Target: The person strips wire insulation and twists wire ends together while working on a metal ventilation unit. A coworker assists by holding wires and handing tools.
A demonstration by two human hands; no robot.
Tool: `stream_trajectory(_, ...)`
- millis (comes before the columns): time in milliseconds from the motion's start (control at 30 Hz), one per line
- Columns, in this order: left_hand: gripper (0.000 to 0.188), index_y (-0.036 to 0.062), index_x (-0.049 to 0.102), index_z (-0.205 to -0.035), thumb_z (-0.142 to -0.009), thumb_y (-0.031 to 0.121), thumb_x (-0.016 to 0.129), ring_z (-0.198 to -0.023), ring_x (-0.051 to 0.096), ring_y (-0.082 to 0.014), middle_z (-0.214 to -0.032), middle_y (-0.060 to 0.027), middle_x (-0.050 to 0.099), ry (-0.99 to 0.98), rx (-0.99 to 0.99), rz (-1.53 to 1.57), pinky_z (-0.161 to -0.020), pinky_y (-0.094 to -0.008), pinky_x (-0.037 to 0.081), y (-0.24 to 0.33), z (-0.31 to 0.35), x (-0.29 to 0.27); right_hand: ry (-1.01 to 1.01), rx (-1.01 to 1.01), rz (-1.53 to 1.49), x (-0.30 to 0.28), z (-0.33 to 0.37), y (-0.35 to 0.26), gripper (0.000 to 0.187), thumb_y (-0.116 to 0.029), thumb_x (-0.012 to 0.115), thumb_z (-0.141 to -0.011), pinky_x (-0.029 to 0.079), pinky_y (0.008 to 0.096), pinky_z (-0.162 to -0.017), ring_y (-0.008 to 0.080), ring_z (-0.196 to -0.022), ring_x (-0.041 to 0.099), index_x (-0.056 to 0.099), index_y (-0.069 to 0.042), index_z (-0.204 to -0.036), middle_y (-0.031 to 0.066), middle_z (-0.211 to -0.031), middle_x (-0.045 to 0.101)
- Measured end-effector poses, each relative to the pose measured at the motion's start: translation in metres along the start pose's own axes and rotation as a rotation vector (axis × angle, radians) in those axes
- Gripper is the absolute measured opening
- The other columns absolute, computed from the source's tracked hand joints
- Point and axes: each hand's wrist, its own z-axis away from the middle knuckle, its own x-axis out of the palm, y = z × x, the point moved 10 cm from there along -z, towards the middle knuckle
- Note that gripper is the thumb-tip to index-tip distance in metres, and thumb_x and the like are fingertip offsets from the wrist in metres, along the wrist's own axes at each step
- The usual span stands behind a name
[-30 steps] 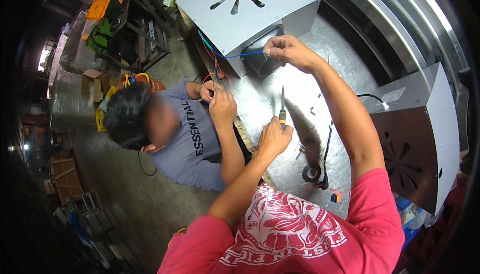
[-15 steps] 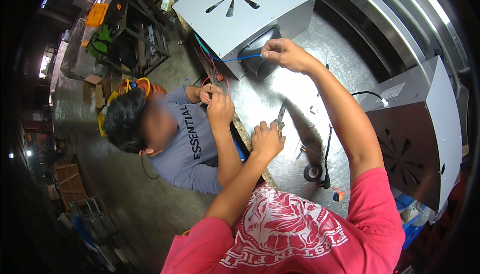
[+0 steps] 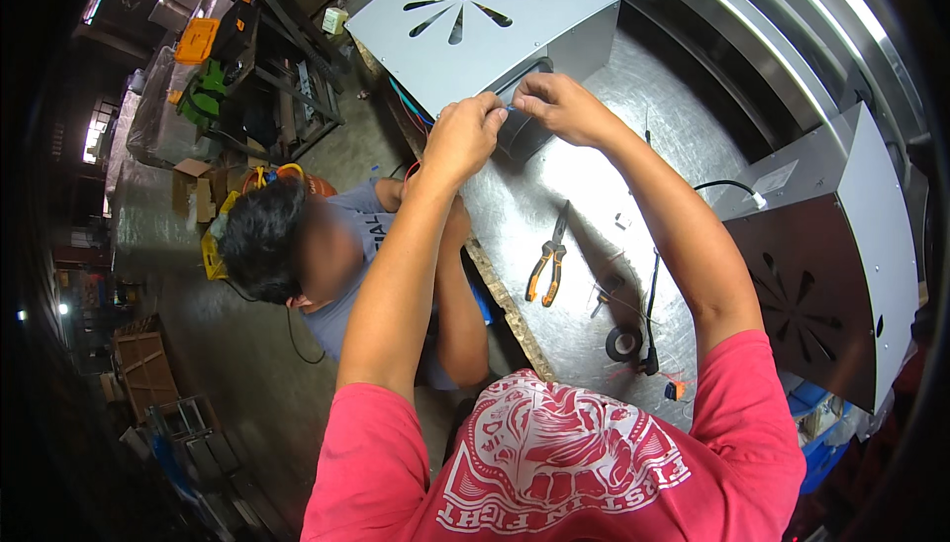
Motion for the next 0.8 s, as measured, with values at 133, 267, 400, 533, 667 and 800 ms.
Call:
stream_trajectory(133, 0.020, 0.0033, 0.075, -0.103, -0.093, 0.020, 0.068, -0.087, 0.071, -0.0421, -0.089, -0.0228, 0.073, 0.014, -0.002, 0.037, -0.080, -0.0477, 0.054, -0.002, 0.003, 0.001, 0.012, 0.063, 0.018, 0.001, 0.001, 0.009, 0.033, -0.030, 0.065, -0.099, 0.051, 0.0408, -0.076, 0.0280, -0.079, 0.066, 0.071, 0.002, -0.102, 0.0186, -0.085, 0.070)
stream_trajectory(267, 0.019, 0.0021, 0.075, -0.099, -0.092, 0.018, 0.068, -0.084, 0.072, -0.0414, -0.087, -0.0224, 0.073, 0.023, 0.026, 0.038, -0.077, -0.0464, 0.055, 0.001, 0.005, 0.000, -0.031, 0.107, 0.041, 0.004, -0.001, 0.013, 0.035, -0.032, 0.065, -0.099, 0.050, 0.0422, -0.071, 0.0282, -0.074, 0.065, 0.072, 0.002, -0.098, 0.0183, -0.077, 0.068)
stream_trajectory(400, 0.022, 0.0020, 0.075, -0.101, -0.090, 0.020, 0.070, -0.080, 0.073, -0.0383, -0.085, -0.0210, 0.074, 0.011, 0.021, 0.023, -0.077, -0.0457, 0.055, 0.000, 0.005, 0.002, -0.030, 0.135, 0.085, 0.004, -0.001, 0.016, 0.036, -0.033, 0.066, -0.099, 0.048, 0.0428, -0.067, 0.0279, -0.069, 0.062, 0.072, 0.002, -0.095, 0.0176, -0.072, 0.065)
stream_trajectory(533, 0.033, 0.0025, 0.074, -0.107, -0.086, 0.028, 0.075, -0.078, 0.071, -0.0316, -0.085, -0.0162, 0.074, 0.017, -0.010, 0.070, -0.076, -0.0429, 0.055, -0.006, 0.003, 0.005, -0.021, 0.138, 0.099, 0.001, 0.000, 0.017, 0.036, -0.033, 0.066, -0.099, 0.048, 0.0414, -0.067, 0.0257, -0.067, 0.061, 0.072, 0.002, -0.094, 0.0166, -0.071, 0.065)
stream_trajectory(667, 0.040, 0.0066, 0.076, -0.109, -0.083, 0.037, 0.080, -0.086, 0.064, -0.0293, -0.085, -0.0114, 0.073, -0.002, 0.019, 0.032, -0.081, -0.0428, 0.051, -0.009, -0.002, 0.012, -0.024, 0.144, 0.045, 0.002, 0.001, 0.017, 0.035, -0.031, 0.066, -0.099, 0.047, 0.0392, -0.065, 0.0204, -0.067, 0.058, 0.072, 0.003, -0.092, 0.0136, -0.070, 0.064)
stream_trajectory(800, 0.039, 0.0130, 0.079, -0.105, -0.082, 0.044, 0.081, -0.095, 0.057, -0.0287, -0.087, -0.0075, 0.073, 0.037, -0.007, 0.017, -0.090, -0.0443, 0.041, -0.018, -0.003, 0.017, -0.035, 0.149, -0.051, 0.004, 0.002, 0.019, 0.035, -0.030, 0.066, -0.099, 0.047, 0.0366, -0.064, 0.0152, -0.067, 0.056, 0.071, 0.003, -0.089, 0.0097, -0.070, 0.064)
